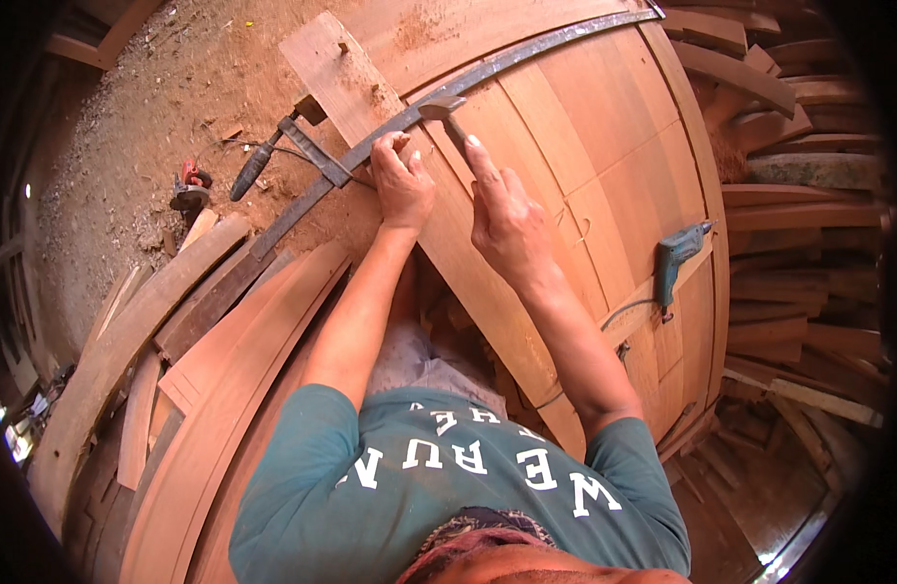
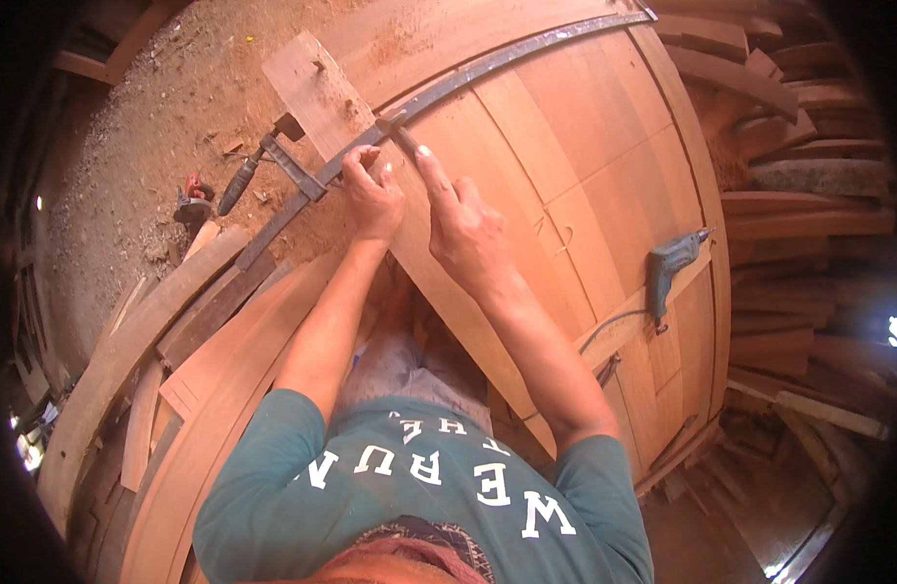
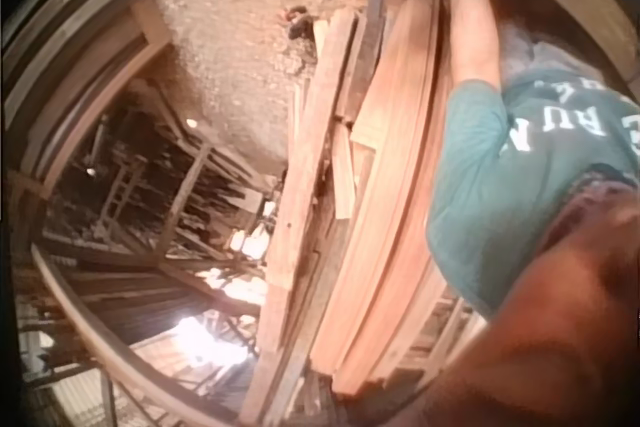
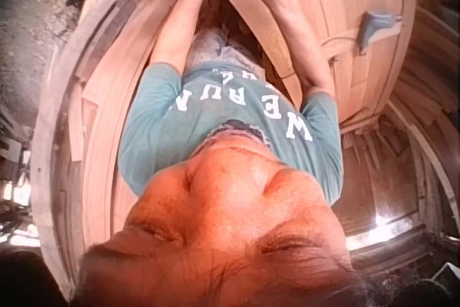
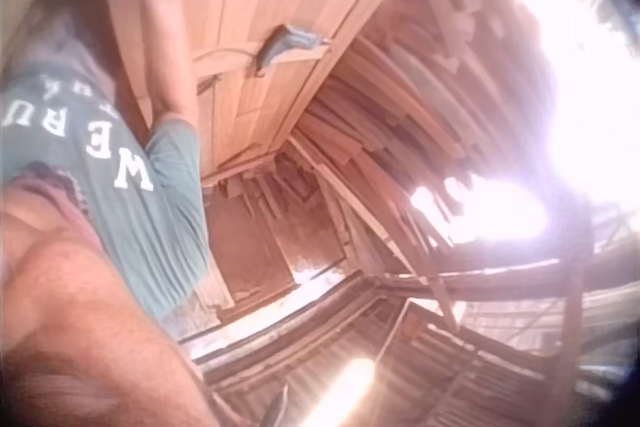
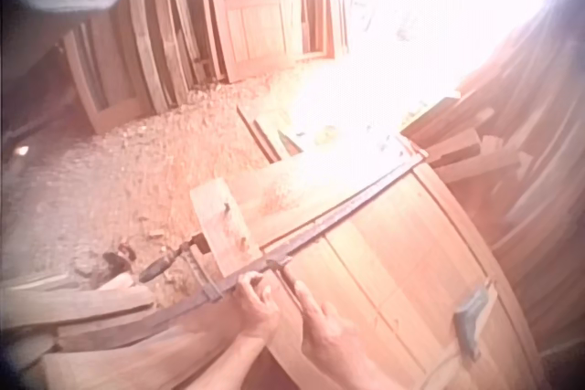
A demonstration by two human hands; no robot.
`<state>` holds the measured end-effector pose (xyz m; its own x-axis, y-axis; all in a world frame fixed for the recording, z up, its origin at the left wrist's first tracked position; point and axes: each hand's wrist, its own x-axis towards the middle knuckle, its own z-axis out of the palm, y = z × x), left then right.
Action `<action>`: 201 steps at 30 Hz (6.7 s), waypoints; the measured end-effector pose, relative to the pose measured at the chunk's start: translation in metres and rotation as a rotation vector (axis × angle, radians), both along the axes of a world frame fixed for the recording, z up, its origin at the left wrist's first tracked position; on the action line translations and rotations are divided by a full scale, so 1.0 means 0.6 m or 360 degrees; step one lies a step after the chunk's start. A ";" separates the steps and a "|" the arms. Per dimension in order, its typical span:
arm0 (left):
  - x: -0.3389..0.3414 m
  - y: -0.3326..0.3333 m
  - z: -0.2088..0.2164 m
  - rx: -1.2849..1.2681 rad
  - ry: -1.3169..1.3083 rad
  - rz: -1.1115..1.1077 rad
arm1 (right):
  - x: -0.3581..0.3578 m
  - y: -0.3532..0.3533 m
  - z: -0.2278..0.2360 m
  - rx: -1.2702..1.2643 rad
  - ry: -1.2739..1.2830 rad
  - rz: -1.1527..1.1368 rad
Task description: The person hammers nails into a large curved wooden structure using a hammer and pliers. They repeatedly pick up nails, position them, and strike them into the wood. The person also uses a power drill briefly and interacts with a metal clamp on the structure.
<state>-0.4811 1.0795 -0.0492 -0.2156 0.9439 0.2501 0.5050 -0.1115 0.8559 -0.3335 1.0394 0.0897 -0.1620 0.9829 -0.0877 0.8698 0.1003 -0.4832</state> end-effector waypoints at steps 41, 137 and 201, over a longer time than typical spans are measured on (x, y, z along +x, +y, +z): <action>0.276 -0.068 0.055 -0.0294 0.0743 -0.1074 | 0.453 -0.282 0.027 -0.0053 0.0605 -0.1517; 1.072 0.163 -0.071 0.0502 0.0211 -0.2173 | 0.765 -0.039 -0.081 0.0514 0.0125 -0.2207; 1.042 0.180 -0.085 0.0611 0.0252 -0.2118 | 0.747 -0.020 -0.164 0.0316 -0.0026 -0.2313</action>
